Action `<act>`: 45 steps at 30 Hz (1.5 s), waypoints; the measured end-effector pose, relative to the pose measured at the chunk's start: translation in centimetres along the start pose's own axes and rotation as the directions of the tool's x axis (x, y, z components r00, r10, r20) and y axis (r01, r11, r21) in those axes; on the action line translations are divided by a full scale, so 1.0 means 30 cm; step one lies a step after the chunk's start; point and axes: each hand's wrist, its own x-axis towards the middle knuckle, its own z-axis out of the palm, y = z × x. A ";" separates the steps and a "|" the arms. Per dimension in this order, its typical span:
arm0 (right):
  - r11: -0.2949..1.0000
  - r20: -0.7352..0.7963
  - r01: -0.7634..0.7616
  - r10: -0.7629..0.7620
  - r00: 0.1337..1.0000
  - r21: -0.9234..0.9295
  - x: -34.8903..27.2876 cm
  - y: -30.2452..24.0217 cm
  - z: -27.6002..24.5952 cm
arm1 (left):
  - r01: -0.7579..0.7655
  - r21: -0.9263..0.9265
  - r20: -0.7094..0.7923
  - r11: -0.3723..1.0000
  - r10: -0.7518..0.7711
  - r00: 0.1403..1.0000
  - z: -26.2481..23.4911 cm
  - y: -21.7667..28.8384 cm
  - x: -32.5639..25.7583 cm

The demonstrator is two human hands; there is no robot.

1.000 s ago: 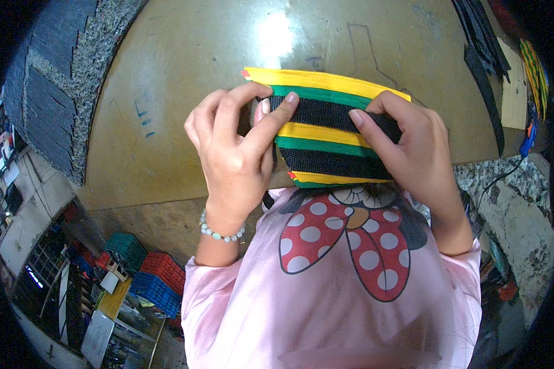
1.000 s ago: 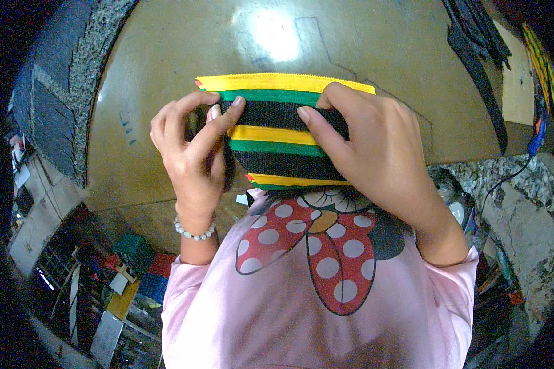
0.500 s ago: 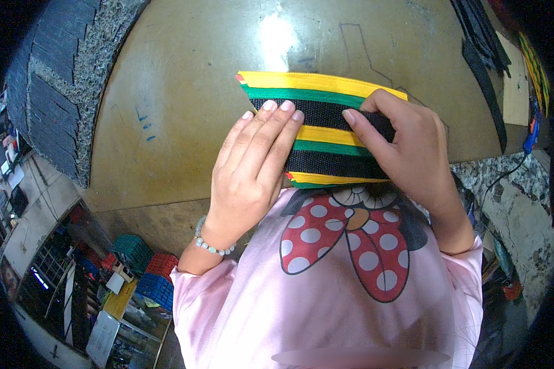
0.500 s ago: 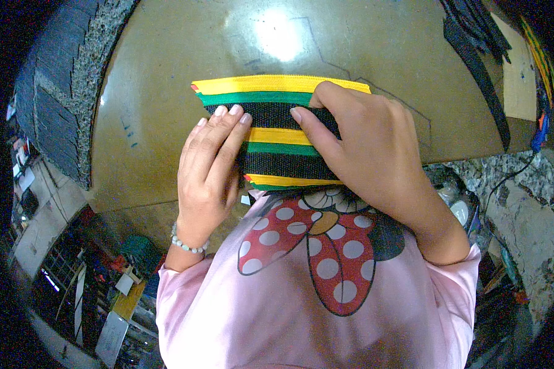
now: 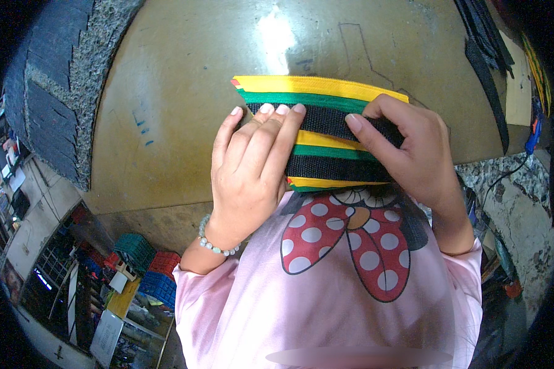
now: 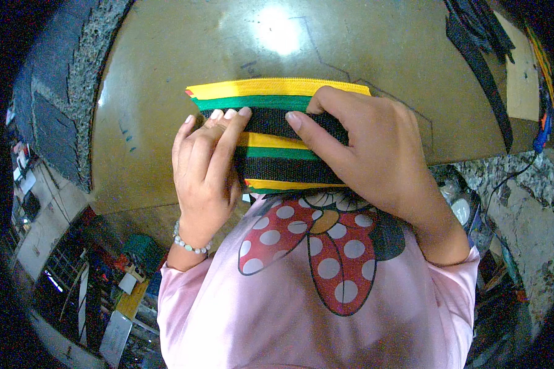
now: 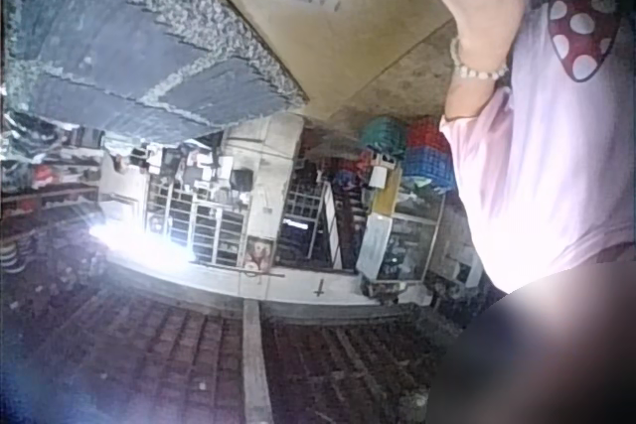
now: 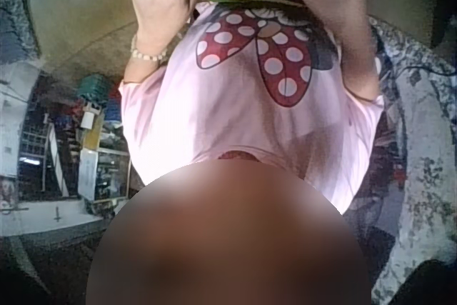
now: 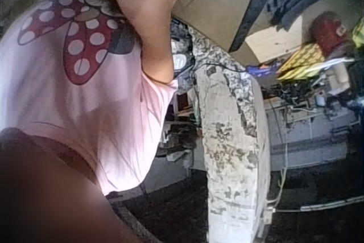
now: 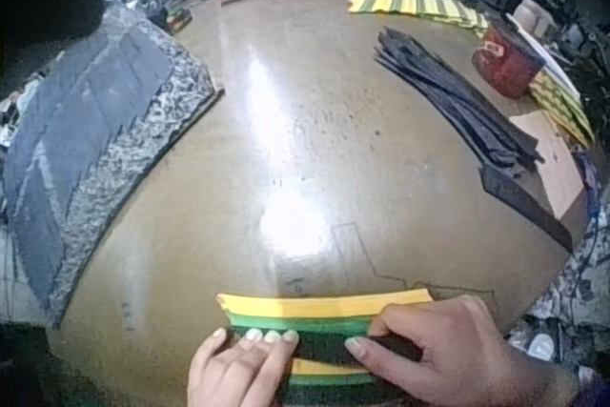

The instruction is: The person aligns and presses black fabric strips onto a stack of green and yellow striped fabric pieces on a work table. They repeatedly pick up black strips, position them along the edges, and smooth them down by hand. The person flips the stack to show the patterned side and continues attaching strips.

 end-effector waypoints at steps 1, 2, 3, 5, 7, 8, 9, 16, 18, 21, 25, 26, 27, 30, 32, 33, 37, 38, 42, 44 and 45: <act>1.000 0.000 -0.003 0.003 1.000 0.000 0.000 0.001 0.000 | 0.001 0.017 0.002 1.000 -0.001 1.000 0.000 0.003 0.002; 1.000 0.001 -0.007 0.007 1.000 0.000 0.000 0.001 0.001 | 0.002 0.034 0.005 0.999 -0.002 1.000 0.000 0.005 0.003; 1.000 -0.007 -0.010 0.010 1.000 -0.004 -0.001 0.002 0.004 | 0.002 0.050 0.007 0.999 -0.002 1.000 0.000 0.007 0.004; 1.000 -0.025 -0.015 0.015 1.000 -0.011 -0.002 0.003 0.011 | 0.004 0.061 0.014 0.998 -0.005 1.000 -0.002 0.011 0.005; 0.999 -0.045 0.016 -0.018 0.999 -0.039 0.000 0.005 0.016 | 0.003 0.062 0.014 0.998 -0.004 1.000 -0.003 0.011 0.003; 0.998 -0.053 0.027 -0.030 0.998 -0.059 0.001 0.007 0.017 | 0.001 0.059 0.009 0.998 -0.001 1.000 -0.002 0.009 0.003; 0.998 -0.057 0.036 -0.040 0.998 -0.059 0.002 0.008 0.018 | 0.002 0.054 0.010 0.999 -0.003 1.000 -0.002 0.007 0.001; 0.994 -0.063 0.053 -0.060 0.996 -0.098 -0.001 0.013 0.021 | 0.019 0.030 0.022 0.999 -0.019 1.000 0.003 0.005 -0.016; 0.993 -0.068 0.059 -0.066 0.995 -0.100 -0.002 0.014 0.023 | 0.027 0.044 0.032 0.999 -0.028 0.999 0.003 0.009 -0.018; 0.993 -0.074 0.057 -0.065 0.995 -0.104 -0.003 0.011 0.026 | 0.023 0.074 0.033 0.997 -0.026 0.999 0.005 0.013 -0.018; 0.989 -0.090 0.069 -0.081 0.993 -0.131 -0.004 0.005 0.033 | 0.029 0.125 0.052 0.992 -0.035 0.998 0.003 0.015 -0.015; 0.987 -0.098 0.078 -0.092 0.991 -0.140 -0.004 0.006 0.035 | 0.028 0.139 0.051 0.990 -0.036 0.998 0.000 0.017 -0.013; 0.985 -0.113 0.091 -0.108 0.988 -0.147 -0.005 0.007 0.036 | 0.025 0.161 0.060 0.987 -0.035 0.998 -0.005 0.021 -0.011; 0.978 -0.132 0.117 -0.140 0.981 -0.171 -0.009 0.014 0.038 | 0.021 0.181 0.080 0.983 -0.036 0.996 -0.024 0.043 -0.001; 0.975 -0.108 0.121 -0.143 0.984 -0.186 -0.010 0.015 0.041 | 0.038 0.119 0.052 0.992 -0.044 0.998 -0.025 0.061 0.010; 0.973 -0.118 0.111 -0.137 0.983 -0.201 -0.010 0.012 0.044 | 0.045 0.088 0.035 0.995 -0.048 0.998 -0.021 0.070 0.017; 0.961 -0.174 0.117 -0.163 0.971 -0.250 -0.017 -0.006 0.036 | -0.066 -0.136 0.000 0.988 0.067 0.998 0.016 0.095 0.042; 0.961 -0.150 0.092 -0.135 0.979 -0.262 -0.019 -0.006 0.028 | -0.065 -0.128 -0.010 0.990 0.064 0.998 0.023 0.097 0.044; 0.982 -0.110 0.010 -0.032 0.993 -0.191 -0.069 0.036 -0.068 | -0.071 -0.071 0.010 0.995 0.071 0.997 0.020 0.101 0.036; 0.998 -0.045 -0.046 0.044 0.998 -0.052 -0.070 0.076 -0.094 | -0.058 -0.069 0.010 0.996 0.059 0.998 0.019 0.103 0.037; 0.998 -0.049 -0.061 0.060 0.997 -0.014 -0.069 0.092 -0.091 | -0.060 -0.051 0.012 0.997 0.061 0.998 0.017 0.106 0.038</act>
